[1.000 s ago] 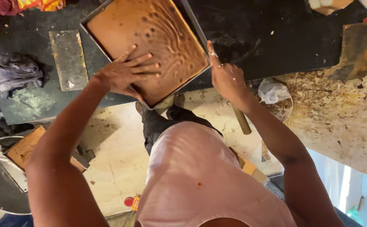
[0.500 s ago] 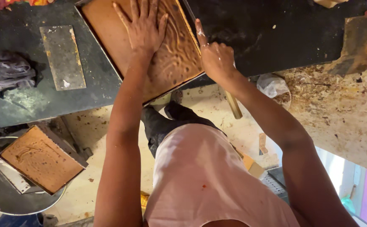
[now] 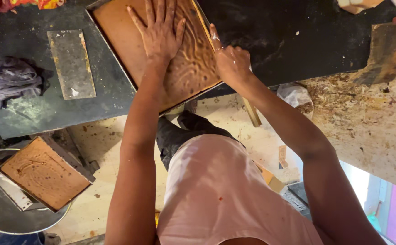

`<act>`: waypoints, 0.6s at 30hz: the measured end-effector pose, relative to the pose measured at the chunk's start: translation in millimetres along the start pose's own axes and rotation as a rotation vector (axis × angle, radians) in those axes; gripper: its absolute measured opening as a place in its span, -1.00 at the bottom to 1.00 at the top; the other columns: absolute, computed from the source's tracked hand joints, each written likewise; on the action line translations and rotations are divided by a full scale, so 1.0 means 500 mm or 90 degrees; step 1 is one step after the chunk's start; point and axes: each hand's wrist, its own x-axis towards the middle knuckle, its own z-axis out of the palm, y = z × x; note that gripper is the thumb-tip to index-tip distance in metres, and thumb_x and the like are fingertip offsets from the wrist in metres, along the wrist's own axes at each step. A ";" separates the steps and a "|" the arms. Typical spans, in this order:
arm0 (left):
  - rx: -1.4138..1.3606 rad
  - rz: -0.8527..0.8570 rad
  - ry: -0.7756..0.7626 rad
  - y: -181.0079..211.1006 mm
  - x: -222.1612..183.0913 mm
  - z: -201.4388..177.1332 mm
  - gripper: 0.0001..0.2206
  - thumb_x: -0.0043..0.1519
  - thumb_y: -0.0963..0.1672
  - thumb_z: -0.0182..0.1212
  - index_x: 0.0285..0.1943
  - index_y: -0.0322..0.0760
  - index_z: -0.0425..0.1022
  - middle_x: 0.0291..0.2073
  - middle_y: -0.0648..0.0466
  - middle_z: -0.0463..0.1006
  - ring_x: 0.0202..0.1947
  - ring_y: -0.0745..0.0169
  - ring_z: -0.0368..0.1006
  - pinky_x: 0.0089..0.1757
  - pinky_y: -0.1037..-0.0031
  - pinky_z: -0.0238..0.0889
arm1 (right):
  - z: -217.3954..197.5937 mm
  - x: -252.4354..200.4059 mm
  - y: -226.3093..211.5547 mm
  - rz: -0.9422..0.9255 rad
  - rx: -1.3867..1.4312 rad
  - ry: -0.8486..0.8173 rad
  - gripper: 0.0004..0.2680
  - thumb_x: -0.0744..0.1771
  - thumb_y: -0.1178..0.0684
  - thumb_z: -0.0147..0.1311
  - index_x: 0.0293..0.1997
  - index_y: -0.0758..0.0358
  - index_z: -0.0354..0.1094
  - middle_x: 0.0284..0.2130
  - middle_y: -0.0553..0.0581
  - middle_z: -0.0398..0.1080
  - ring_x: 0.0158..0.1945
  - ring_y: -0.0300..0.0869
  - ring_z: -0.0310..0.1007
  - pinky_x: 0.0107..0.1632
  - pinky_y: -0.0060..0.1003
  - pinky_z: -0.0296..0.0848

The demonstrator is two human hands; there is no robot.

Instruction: The person removes a slab of cake from a tray and uses a large knife to cut it into a hexagonal shape, subsequently trimming the edges and slicing the remaining sections into smaller pieces.

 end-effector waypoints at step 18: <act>0.010 0.020 0.102 -0.002 0.007 0.009 -0.43 0.45 0.13 -0.18 0.50 -0.22 0.28 0.43 -0.04 0.28 0.46 -0.26 -0.03 0.16 -0.63 -0.69 | -0.260 -0.211 0.037 -0.125 -0.032 -0.400 -0.37 0.26 0.25 -0.07 0.55 0.32 -0.27 -0.28 0.38 0.48 -0.35 0.13 0.59 -0.40 0.02 0.58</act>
